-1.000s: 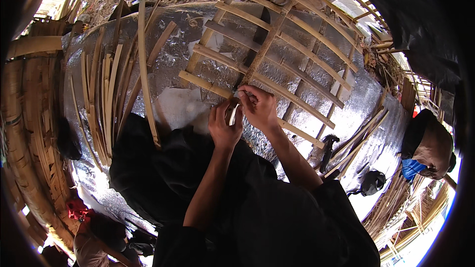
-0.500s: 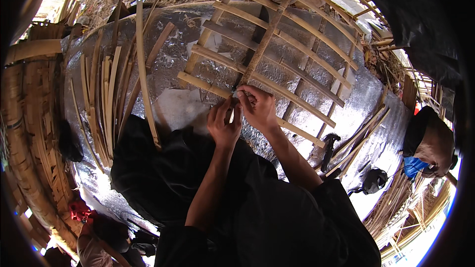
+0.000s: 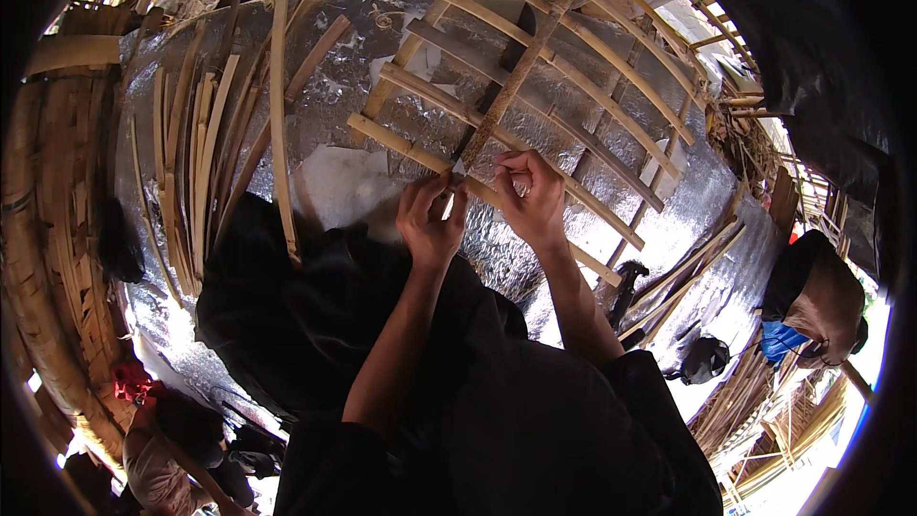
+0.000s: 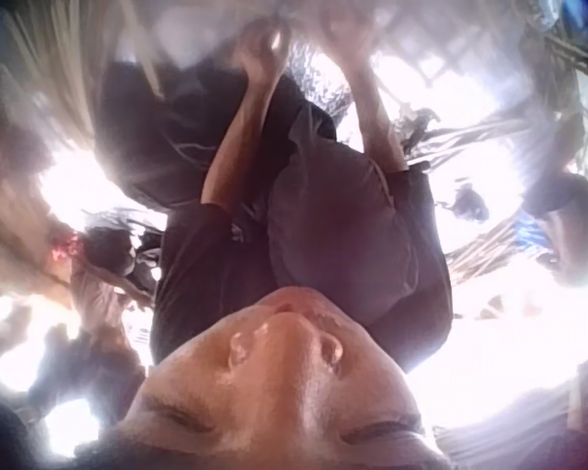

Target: The person assembles a wood lattice by hand by inserting thin bamboo strips through the gaps of a pre-constructed frame, then uses a hammer to secure small nails into the joints of the strips and the frame.

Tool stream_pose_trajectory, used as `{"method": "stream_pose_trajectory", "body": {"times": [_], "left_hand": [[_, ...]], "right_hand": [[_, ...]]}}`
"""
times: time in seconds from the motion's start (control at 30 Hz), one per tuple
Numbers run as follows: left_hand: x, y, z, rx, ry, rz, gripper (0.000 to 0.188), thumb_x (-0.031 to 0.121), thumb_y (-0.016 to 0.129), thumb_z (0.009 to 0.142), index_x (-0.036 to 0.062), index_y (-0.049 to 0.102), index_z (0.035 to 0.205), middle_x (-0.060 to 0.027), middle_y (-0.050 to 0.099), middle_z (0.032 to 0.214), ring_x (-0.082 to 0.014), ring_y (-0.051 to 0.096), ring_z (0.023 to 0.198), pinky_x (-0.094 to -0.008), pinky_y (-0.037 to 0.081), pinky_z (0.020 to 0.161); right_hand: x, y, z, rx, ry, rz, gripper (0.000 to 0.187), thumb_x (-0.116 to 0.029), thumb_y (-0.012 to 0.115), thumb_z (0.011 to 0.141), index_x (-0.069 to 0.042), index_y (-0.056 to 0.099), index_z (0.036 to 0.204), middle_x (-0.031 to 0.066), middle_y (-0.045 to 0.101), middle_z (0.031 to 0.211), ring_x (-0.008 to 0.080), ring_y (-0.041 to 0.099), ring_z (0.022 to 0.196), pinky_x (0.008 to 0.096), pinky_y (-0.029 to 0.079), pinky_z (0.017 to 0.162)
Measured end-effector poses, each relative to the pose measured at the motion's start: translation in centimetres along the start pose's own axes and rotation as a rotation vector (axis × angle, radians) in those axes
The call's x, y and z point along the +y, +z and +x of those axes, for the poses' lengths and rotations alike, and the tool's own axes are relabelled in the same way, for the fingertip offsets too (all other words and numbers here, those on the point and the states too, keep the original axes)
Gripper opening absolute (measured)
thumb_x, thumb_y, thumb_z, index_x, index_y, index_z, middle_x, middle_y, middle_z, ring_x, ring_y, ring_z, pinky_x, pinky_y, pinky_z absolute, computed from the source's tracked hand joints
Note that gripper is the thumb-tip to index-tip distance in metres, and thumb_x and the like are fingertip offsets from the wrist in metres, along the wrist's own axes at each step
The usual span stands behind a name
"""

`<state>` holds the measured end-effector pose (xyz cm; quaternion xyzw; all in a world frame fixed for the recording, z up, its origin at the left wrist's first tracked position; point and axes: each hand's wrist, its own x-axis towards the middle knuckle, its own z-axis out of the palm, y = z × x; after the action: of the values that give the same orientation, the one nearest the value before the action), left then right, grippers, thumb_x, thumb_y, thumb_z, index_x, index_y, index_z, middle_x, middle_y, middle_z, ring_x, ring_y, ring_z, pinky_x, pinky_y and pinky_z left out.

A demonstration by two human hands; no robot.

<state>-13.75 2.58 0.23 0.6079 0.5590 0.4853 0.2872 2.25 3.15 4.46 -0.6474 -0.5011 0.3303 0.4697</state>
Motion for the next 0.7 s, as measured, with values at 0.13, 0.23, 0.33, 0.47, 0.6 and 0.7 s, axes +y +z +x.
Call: {"method": "stream_pose_trajectory", "body": {"times": [0.13, 0.23, 0.33, 0.47, 0.6, 0.7], "left_hand": [[0.4, -0.1, 0.2, -0.004, -0.015, -0.009, 0.027, 0.002, 0.084, 0.080, 0.0024, 0.072, 0.104, -0.0122, 0.072, 0.102, -0.0229, 0.072, 0.089, -0.0327, 0.060, 0.077], [0.4, -0.3, 0.3, -0.023, 0.025, 0.048, 0.027, 0.002, 0.083, 0.081, 0.0032, 0.072, 0.105, -0.0113, 0.072, 0.103, -0.0229, 0.072, 0.090, -0.0321, 0.060, 0.076], [0.2, -0.3, 0.3, -0.016, 0.040, 0.054, 0.027, 0.002, 0.083, 0.081, 0.0041, 0.072, 0.105, -0.0105, 0.072, 0.103, -0.0230, 0.072, 0.090, -0.0320, 0.060, 0.075], [0.2, -0.2, 0.2, -0.010, 0.002, -0.022, 0.028, 0.003, 0.084, 0.080, 0.0049, 0.072, 0.106, -0.0102, 0.072, 0.104, -0.0229, 0.071, 0.090, -0.0326, 0.060, 0.075], [-0.3, -0.3, 0.0, -0.004, 0.025, -0.011, 0.029, 0.003, 0.085, 0.080, 0.0051, 0.073, 0.107, -0.0101, 0.072, 0.103, -0.0232, 0.071, 0.090, -0.0334, 0.060, 0.074], [-0.5, -0.4, 0.0, -0.013, 0.033, 0.022, 0.030, 0.003, 0.085, 0.080, 0.0045, 0.073, 0.107, -0.0109, 0.072, 0.102, -0.0236, 0.071, 0.089, -0.0336, 0.060, 0.074]], "right_hand": [[0.0, 0.0, 0.2, -0.060, -0.083, -0.018, 0.009, 0.004, 0.070, 0.086, 0.005, 0.063, 0.092, 0.0173, 0.074, 0.092, 0.0240, 0.077, 0.079, 0.0320, 0.063, 0.070], [-0.1, 0.3, 0.4, -0.079, -0.108, -0.036, 0.010, 0.004, 0.071, 0.085, 0.006, 0.063, 0.091, 0.0171, 0.074, 0.089, 0.0245, 0.077, 0.077, 0.0324, 0.063, 0.070], [-0.1, 0.5, 0.5, -0.094, -0.073, -0.050, 0.011, 0.003, 0.071, 0.085, 0.005, 0.062, 0.091, 0.0174, 0.074, 0.087, 0.0250, 0.077, 0.077, 0.0333, 0.063, 0.070], [0.0, 0.6, 0.9, -0.058, -0.172, -0.041, 0.011, 0.002, 0.070, 0.087, 0.004, 0.061, 0.093, 0.0170, 0.074, 0.088, 0.0253, 0.077, 0.078, 0.0338, 0.062, 0.068], [-0.3, 0.6, 0.9, -0.085, -0.121, 0.003, 0.010, 0.000, 0.069, 0.090, 0.005, 0.061, 0.093, 0.0167, 0.074, 0.090, 0.0252, 0.077, 0.080, 0.0335, 0.061, 0.068], [-0.2, 0.6, 0.7, -0.084, -0.081, -0.062, 0.011, 0.001, 0.069, 0.090, 0.006, 0.062, 0.098, 0.0167, 0.073, 0.091, 0.0247, 0.076, 0.078, 0.0334, 0.060, 0.068]]}}
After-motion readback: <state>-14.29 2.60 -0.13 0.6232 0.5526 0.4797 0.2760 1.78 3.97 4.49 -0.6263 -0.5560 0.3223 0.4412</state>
